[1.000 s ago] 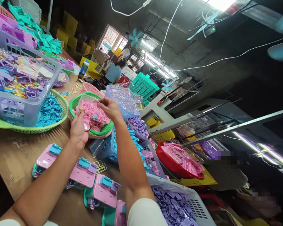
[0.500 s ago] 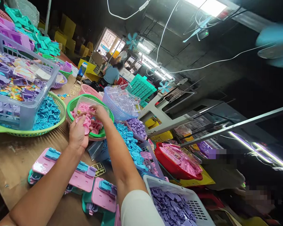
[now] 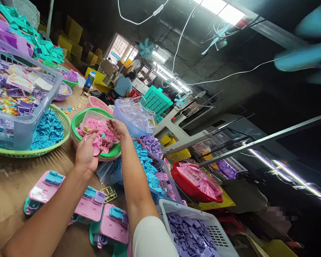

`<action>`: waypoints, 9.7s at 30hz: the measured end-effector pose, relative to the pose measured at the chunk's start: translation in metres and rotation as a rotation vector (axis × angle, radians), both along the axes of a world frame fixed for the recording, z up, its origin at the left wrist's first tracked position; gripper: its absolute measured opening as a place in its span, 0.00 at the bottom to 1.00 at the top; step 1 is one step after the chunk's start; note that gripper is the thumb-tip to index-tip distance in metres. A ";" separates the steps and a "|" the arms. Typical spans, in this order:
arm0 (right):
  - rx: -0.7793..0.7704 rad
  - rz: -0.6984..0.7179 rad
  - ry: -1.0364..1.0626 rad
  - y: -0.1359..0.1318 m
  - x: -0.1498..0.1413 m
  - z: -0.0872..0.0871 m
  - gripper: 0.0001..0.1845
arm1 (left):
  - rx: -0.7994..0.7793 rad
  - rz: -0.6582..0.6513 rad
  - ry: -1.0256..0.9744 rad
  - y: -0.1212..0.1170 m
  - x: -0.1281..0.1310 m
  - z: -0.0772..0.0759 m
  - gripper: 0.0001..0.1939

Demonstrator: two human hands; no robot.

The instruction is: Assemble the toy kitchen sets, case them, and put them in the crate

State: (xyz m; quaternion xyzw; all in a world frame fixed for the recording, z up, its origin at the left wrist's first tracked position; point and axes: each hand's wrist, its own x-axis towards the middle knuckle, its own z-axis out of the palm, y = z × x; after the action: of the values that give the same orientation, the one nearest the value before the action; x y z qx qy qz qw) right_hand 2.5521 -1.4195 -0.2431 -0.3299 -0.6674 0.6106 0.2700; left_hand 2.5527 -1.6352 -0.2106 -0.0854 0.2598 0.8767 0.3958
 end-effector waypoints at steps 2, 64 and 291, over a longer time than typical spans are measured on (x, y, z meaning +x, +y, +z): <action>-0.056 0.003 0.055 -0.001 0.002 0.005 0.08 | -0.029 -0.011 -0.031 -0.001 0.001 0.002 0.06; 0.502 -0.009 -0.308 -0.210 0.270 0.104 0.08 | 0.048 -0.878 0.908 -0.076 0.101 -0.013 0.06; 0.147 -0.604 -0.182 -0.419 0.381 -0.112 0.11 | 0.160 -0.088 2.150 -0.208 0.216 -0.173 0.12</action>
State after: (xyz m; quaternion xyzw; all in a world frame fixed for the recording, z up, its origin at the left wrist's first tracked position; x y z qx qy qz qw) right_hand 2.9330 -1.8387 -0.3555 -0.5459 -0.6028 0.4211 0.4016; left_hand 2.7686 -1.8432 -0.3841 0.7647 0.4160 0.4920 -0.0042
